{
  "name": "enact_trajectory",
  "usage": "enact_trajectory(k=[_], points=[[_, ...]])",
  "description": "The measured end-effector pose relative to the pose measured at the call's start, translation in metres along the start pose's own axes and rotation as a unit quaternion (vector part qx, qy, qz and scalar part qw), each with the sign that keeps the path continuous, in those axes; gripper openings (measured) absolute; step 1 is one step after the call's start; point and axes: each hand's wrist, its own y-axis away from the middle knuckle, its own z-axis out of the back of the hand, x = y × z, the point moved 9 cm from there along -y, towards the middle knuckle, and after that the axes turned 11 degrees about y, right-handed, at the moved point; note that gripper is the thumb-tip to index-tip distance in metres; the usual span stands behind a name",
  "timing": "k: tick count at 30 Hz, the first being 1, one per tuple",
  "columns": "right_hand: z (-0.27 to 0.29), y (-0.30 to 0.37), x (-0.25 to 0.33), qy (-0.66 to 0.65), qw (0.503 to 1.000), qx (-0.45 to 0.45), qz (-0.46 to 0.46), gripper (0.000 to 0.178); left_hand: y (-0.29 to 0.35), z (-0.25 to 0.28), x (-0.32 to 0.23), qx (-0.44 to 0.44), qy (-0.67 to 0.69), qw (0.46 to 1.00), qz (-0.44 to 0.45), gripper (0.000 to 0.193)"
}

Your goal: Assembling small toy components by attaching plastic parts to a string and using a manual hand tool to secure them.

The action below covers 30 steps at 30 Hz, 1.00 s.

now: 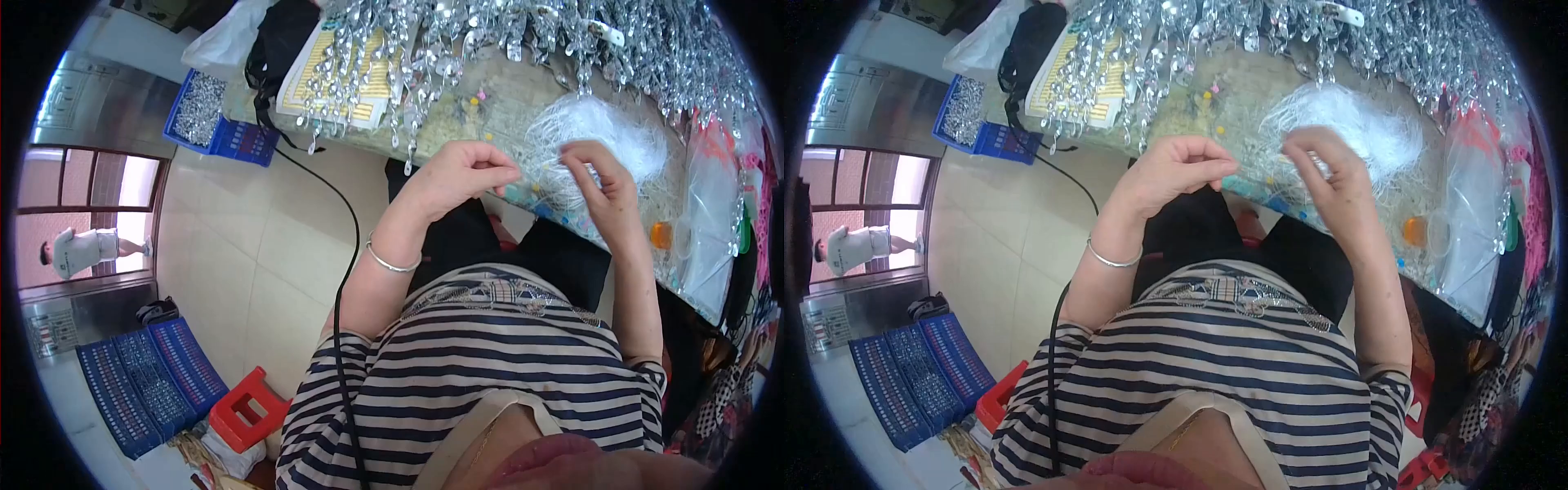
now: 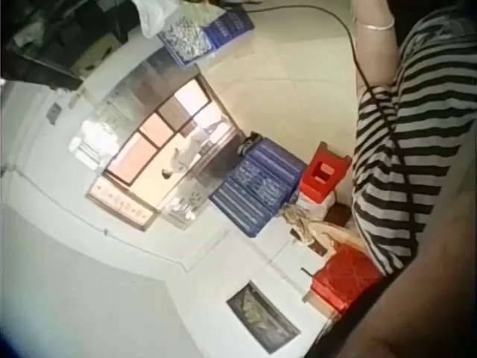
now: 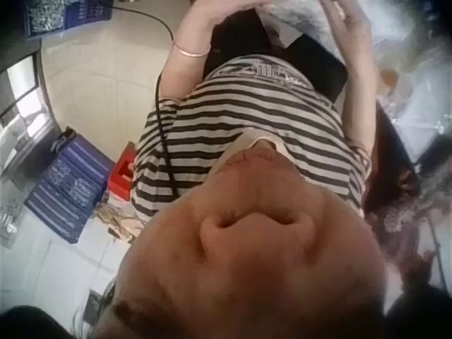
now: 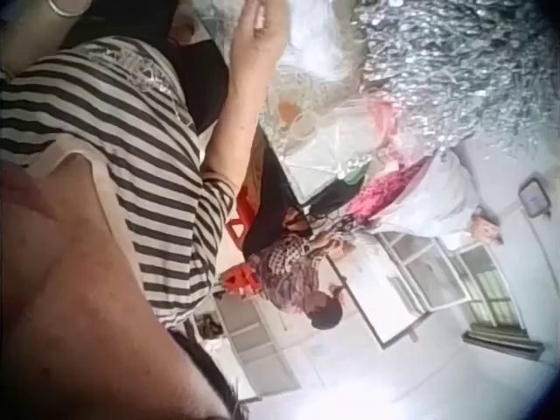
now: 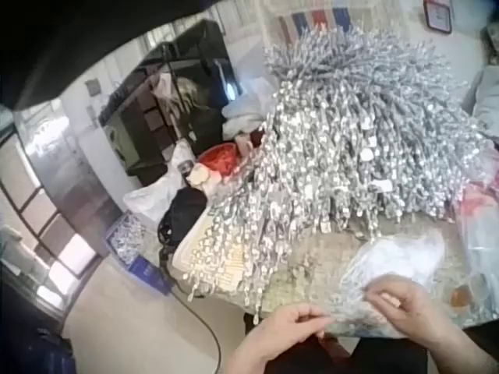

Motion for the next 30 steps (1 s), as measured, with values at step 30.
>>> enact_trajectory(k=[30], points=[[0.086,0.006,-0.045,-0.157,0.950,-0.254,-0.087,0.019,-0.008,0.082,-0.164,-0.277,-0.117,0.886,-0.354,0.025]])
